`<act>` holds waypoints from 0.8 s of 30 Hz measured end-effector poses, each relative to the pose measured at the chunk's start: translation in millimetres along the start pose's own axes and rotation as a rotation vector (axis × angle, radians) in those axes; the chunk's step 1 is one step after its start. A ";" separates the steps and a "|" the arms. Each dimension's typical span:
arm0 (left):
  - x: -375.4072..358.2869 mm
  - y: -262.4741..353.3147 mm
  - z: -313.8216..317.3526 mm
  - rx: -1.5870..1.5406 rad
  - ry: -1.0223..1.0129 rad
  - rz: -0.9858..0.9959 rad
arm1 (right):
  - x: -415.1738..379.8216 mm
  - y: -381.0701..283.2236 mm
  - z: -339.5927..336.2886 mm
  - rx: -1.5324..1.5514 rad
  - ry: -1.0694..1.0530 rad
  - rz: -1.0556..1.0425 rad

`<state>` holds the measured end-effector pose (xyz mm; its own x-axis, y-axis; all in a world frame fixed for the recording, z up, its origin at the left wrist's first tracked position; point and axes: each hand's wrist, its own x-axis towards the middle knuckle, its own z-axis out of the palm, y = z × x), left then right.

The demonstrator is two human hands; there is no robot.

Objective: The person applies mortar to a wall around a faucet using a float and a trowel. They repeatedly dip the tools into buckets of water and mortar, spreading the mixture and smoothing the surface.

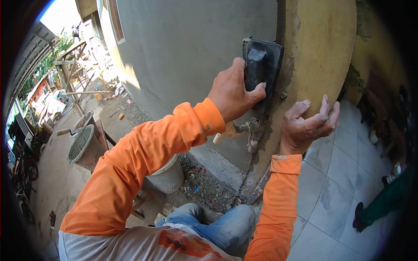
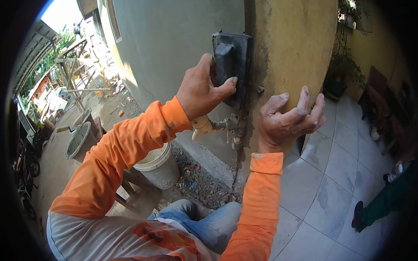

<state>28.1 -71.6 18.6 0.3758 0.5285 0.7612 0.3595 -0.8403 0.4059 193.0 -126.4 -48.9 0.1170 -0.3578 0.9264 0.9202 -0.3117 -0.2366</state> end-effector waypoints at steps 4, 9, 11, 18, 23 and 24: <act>2.9 -17.2 -5.8 -0.022 -0.010 -0.034 | -0.2 0.0 1.6 0.010 0.010 -0.016; 6.0 -78.2 -46.0 -0.050 0.019 -0.319 | 2.4 -2.2 -1.3 -0.023 -0.010 -0.015; -4.2 -24.8 -45.5 -0.047 -0.071 -0.158 | 3.4 -4.7 -0.5 -0.018 0.000 -0.005; -1.5 -8.3 -3.7 0.021 -0.041 -0.059 | 1.6 -3.0 3.4 -0.030 0.040 -0.040; 12.0 -96.2 -50.9 0.011 -0.005 -0.376 | 1.2 -2.8 1.0 -0.030 0.030 -0.027; 9.4 -88.8 -57.5 -0.080 -0.020 -0.389 | 1.9 -3.5 1.4 -0.041 0.026 -0.017</act>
<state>-49.4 1.0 18.8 0.2411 0.8108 0.5333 0.4110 -0.5831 0.7007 190.5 -124.8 -45.9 0.0909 -0.3749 0.9226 0.9060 -0.3534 -0.2329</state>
